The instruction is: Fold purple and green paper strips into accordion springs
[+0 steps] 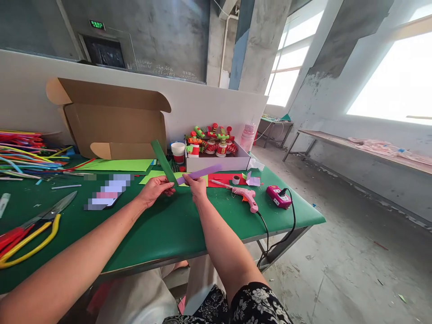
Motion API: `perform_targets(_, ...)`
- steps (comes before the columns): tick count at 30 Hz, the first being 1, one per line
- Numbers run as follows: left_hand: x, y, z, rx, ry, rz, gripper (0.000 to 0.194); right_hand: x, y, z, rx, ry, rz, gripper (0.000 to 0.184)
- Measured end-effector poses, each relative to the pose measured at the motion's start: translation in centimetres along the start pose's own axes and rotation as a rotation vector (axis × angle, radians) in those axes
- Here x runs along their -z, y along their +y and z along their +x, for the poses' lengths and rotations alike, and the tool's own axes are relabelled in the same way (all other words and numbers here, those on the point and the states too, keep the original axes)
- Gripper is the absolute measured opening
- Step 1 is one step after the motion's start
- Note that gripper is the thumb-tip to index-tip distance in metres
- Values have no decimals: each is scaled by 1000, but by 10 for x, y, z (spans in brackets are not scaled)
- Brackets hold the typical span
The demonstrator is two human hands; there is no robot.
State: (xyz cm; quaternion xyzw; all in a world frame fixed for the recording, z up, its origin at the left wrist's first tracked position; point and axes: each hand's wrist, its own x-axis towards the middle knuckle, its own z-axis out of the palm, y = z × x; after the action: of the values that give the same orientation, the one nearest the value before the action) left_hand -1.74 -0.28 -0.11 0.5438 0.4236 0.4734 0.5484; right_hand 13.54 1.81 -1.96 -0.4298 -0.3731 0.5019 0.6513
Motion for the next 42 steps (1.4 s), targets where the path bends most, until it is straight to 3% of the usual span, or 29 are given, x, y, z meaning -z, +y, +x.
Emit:
perform_targets(19,26,9,4,-7,24,10,40,44,-28,31,211,325,38,30)
perform_targets(24,30,9,5,-28,20,-5,38,49,-34,27,306,316,15,43)
perform_targets(27,37,11,6,-37,47,-43,37,53,-39,28,294,328,122,49)
perform_targets(31,40,16,6,-76,55,-213,35,46,-35,26,109,180,207,40)
perform_targets(35,27,19,0,-59,-20,-312,33,17,-15,7,-244,-201,123,23)
perform_targets(37,18,18,-3,-22,-57,-296,33,1,-5,-5,-343,-334,151,19)
perform_targets(39,13,17,-4,9,-78,-255,34,-8,2,-13,-388,-373,189,20)
perform_targets(42,12,15,-4,32,-83,-188,35,-12,4,-18,-396,-317,229,22)
